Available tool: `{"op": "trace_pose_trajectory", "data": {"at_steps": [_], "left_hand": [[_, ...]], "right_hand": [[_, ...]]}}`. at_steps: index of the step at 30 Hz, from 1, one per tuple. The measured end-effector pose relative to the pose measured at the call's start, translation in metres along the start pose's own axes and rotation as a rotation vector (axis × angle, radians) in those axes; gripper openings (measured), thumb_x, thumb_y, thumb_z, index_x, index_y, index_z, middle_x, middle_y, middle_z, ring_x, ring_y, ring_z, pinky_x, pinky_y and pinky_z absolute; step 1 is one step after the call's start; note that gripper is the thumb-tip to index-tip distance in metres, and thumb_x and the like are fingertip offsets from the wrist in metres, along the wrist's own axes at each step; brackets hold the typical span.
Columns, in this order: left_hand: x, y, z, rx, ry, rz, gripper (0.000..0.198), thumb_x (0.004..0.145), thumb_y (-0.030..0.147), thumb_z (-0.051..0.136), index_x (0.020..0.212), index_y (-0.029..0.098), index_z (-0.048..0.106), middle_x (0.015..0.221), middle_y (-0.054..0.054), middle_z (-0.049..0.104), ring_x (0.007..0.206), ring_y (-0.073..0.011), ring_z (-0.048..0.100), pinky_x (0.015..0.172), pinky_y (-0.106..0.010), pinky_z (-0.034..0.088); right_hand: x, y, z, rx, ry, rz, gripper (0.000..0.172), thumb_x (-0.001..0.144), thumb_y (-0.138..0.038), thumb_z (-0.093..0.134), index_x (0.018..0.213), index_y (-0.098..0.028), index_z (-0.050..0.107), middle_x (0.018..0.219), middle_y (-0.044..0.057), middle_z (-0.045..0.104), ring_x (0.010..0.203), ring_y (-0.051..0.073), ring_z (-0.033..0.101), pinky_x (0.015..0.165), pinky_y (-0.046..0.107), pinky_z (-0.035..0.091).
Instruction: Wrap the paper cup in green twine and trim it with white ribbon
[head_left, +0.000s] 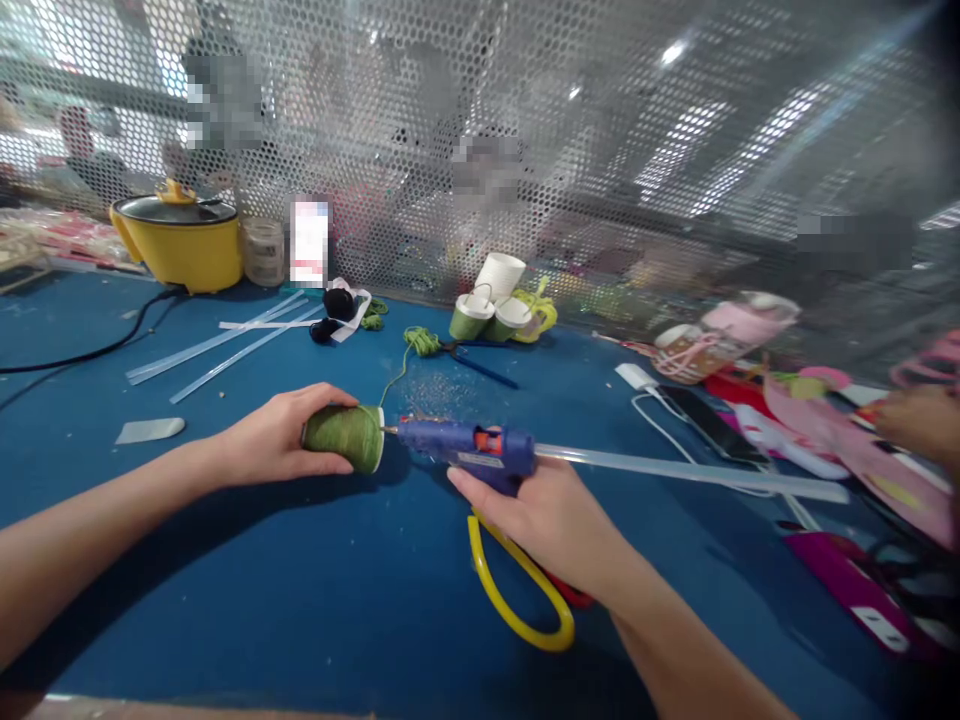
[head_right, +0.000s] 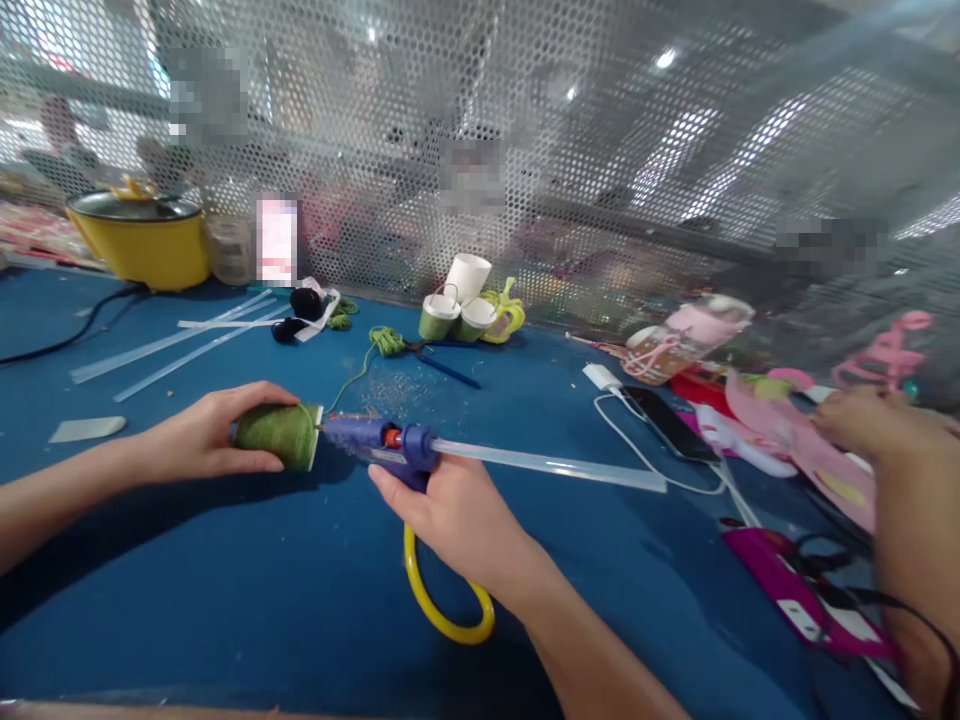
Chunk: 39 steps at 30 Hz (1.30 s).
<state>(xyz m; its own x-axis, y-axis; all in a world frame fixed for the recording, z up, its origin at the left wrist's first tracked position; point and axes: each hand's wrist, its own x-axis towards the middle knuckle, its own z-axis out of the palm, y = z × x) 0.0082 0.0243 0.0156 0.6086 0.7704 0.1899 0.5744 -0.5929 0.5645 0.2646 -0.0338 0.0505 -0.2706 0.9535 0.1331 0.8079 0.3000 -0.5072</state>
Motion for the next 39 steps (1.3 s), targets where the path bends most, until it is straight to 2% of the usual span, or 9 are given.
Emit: {"op": "trace_pose_trajectory", "data": {"at_steps": [8, 14, 22, 27, 33, 39], "left_hand": [[0.002, -0.001, 0.0, -0.014, 0.003, -0.009, 0.05, 0.073, 0.046, 0.06, 0.111, 0.016, 0.048, 0.104, -0.007, 0.058, 0.092, -0.0211, 0.056, 0.077, -0.031, 0.045], [0.002, -0.002, 0.0, -0.024, 0.008, -0.036, 0.05, 0.072, 0.047, 0.06, 0.111, 0.017, 0.049, 0.104, -0.007, 0.059, 0.092, -0.021, 0.057, 0.078, -0.031, 0.046], [0.002, -0.001, 0.0, -0.067, 0.003, -0.061, 0.05, 0.072, 0.046, 0.061, 0.111, 0.017, 0.049, 0.104, -0.006, 0.059, 0.09, -0.0204, 0.057, 0.077, -0.03, 0.046], [0.002, 0.0, 0.0, -0.07, -0.001, -0.057, 0.05, 0.072, 0.046, 0.061, 0.111, 0.018, 0.049, 0.105, -0.007, 0.059, 0.091, -0.0208, 0.057, 0.078, -0.031, 0.046], [0.0, -0.001, 0.0, -0.009, 0.01, 0.025, 0.048, 0.072, 0.045, 0.061, 0.11, 0.018, 0.048, 0.104, -0.007, 0.058, 0.093, -0.021, 0.056, 0.078, -0.031, 0.045], [0.001, 0.0, -0.001, 0.016, 0.011, 0.053, 0.047, 0.073, 0.044, 0.06, 0.11, 0.018, 0.047, 0.104, -0.007, 0.059, 0.093, -0.0209, 0.056, 0.079, -0.03, 0.044]], "right_hand": [[-0.002, -0.001, 0.001, -0.05, 0.012, -0.094, 0.015, 0.079, -0.031, 0.051, 0.072, -0.023, 0.062, 0.077, 0.002, 0.067, 0.072, 0.019, 0.062, 0.069, 0.029, 0.048], [-0.003, -0.002, 0.0, -0.03, -0.012, -0.096, 0.013, 0.079, -0.03, 0.053, 0.068, -0.023, 0.054, 0.065, -0.001, 0.06, 0.057, 0.015, 0.055, 0.058, 0.025, 0.045], [-0.006, -0.009, -0.002, 0.048, -0.053, -0.036, 0.015, 0.08, -0.028, 0.052, 0.067, -0.022, 0.048, 0.058, -0.004, 0.052, 0.049, 0.011, 0.045, 0.047, 0.022, 0.038], [-0.006, -0.008, -0.002, 0.021, -0.054, -0.046, 0.013, 0.08, -0.029, 0.051, 0.069, -0.022, 0.05, 0.061, -0.002, 0.054, 0.052, 0.012, 0.047, 0.05, 0.023, 0.039], [-0.003, 0.003, 0.002, 0.034, -0.018, -0.037, 0.015, 0.081, -0.032, 0.051, 0.069, -0.023, 0.048, 0.062, -0.003, 0.054, 0.053, 0.013, 0.048, 0.052, 0.023, 0.04], [-0.005, -0.002, 0.0, 0.039, -0.022, -0.041, 0.015, 0.08, -0.031, 0.053, 0.069, -0.022, 0.048, 0.061, -0.004, 0.054, 0.053, 0.012, 0.048, 0.052, 0.023, 0.04]]}}
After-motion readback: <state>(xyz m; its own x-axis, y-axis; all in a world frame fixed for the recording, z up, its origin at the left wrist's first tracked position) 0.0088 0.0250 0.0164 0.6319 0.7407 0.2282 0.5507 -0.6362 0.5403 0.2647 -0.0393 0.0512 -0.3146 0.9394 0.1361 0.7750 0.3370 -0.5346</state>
